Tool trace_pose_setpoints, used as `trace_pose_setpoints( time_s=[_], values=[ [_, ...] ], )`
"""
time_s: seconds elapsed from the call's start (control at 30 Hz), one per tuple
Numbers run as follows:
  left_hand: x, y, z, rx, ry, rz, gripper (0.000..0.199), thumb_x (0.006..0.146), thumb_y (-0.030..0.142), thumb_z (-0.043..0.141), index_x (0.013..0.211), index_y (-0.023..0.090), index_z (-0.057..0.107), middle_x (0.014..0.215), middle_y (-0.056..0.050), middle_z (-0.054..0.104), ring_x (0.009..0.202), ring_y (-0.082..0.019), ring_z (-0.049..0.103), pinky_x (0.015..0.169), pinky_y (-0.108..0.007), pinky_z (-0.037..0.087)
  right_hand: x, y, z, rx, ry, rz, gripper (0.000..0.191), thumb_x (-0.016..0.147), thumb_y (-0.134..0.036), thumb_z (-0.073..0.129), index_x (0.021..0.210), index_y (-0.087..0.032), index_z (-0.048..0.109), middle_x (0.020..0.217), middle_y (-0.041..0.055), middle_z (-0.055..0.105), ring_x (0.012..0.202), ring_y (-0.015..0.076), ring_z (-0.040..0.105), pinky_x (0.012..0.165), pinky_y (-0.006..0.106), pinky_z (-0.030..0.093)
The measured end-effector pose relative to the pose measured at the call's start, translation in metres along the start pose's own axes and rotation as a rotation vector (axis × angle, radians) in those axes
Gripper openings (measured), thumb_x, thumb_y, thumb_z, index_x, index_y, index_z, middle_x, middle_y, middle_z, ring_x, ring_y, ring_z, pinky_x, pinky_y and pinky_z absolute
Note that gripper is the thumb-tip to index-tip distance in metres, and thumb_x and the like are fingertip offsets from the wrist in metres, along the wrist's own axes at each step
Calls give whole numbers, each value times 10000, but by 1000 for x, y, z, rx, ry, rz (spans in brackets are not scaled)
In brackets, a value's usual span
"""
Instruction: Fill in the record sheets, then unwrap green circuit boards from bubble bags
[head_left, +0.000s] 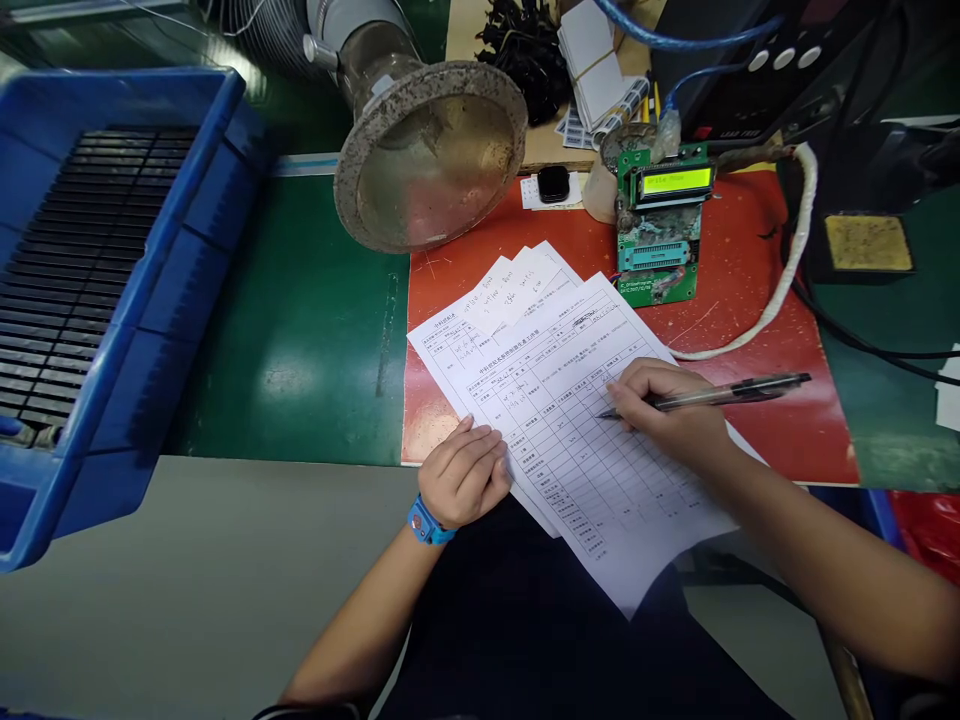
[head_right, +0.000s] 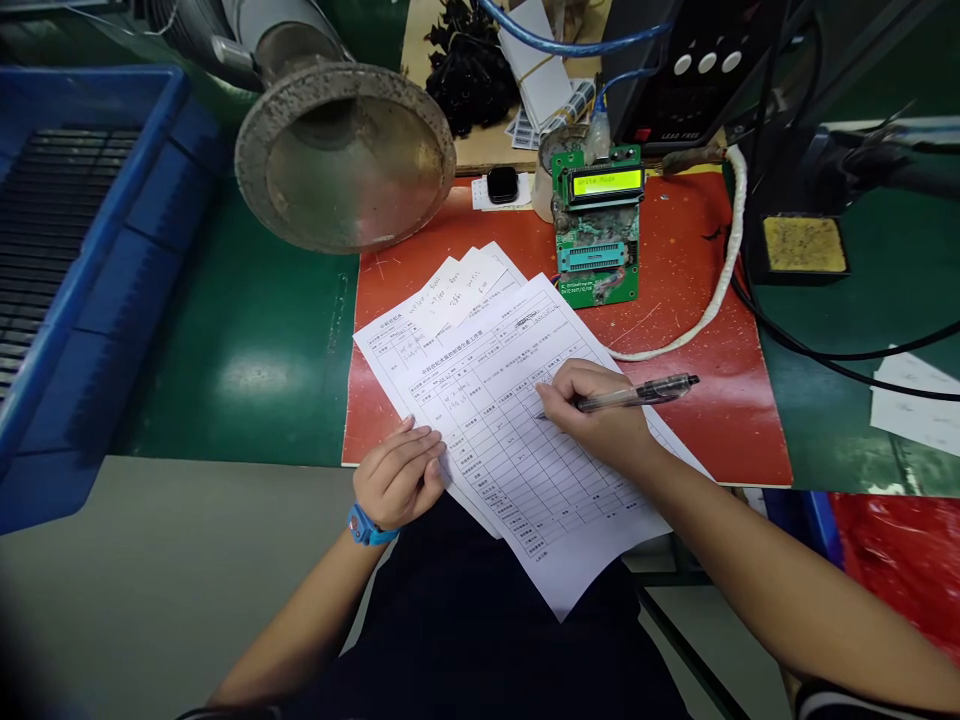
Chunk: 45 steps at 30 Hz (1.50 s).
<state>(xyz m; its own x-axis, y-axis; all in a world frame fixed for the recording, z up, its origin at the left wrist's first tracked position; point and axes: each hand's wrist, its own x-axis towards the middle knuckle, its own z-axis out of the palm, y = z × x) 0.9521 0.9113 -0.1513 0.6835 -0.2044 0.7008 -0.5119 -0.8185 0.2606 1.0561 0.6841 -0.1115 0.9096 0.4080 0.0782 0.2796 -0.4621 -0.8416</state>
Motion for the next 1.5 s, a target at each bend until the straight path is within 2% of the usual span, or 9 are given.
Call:
trace_pose_setpoints(
  time_s=[0.33, 0.53, 0.7, 1.23, 1.5],
  values=[
    [-1, 0, 0, -2, -4, -3, 173, 686, 83, 603, 848, 140, 627, 777, -33, 677, 765, -161, 651, 799, -361, 580, -5, 2, -5, 86, -67, -64, 316, 764, -133, 555, 499, -171, 387, 524, -16, 448, 487, 74, 412, 459, 240, 344],
    [-1, 0, 0, -11, -9, 0, 178, 670, 64, 611, 841, 109, 630, 758, -51, 678, 756, -170, 651, 801, -365, 578, -5, 1, -6, 42, 63, 26, 332, 793, -185, 551, 476, -174, 452, 507, -6, 491, 525, 90, 479, 533, 261, 413],
    [-1, 0, 0, -14, -6, 3, 175, 672, 70, 613, 843, 105, 627, 758, -57, 680, 758, -175, 653, 792, -368, 580, -3, 0, -4, -13, 46, 31, 311, 773, -182, 569, 479, -173, 467, 533, -1, 498, 522, 87, 470, 513, 258, 403],
    [-1, 0, 0, -16, -4, -6, 189, 684, 82, 601, 868, 121, 619, 765, -46, 680, 767, -170, 652, 792, -364, 580, -3, 2, -1, 10, 81, 17, 304, 766, -164, 560, 487, -175, 440, 525, -4, 465, 510, 88, 435, 497, 264, 383],
    [-1, 0, 0, -22, -8, 1, 182, 674, 76, 606, 852, 109, 620, 757, -55, 681, 760, -176, 653, 785, -369, 582, -2, 1, -3, 26, 68, 54, 326, 775, -172, 555, 477, -177, 425, 509, -7, 439, 501, 89, 418, 491, 266, 369]
  ],
)
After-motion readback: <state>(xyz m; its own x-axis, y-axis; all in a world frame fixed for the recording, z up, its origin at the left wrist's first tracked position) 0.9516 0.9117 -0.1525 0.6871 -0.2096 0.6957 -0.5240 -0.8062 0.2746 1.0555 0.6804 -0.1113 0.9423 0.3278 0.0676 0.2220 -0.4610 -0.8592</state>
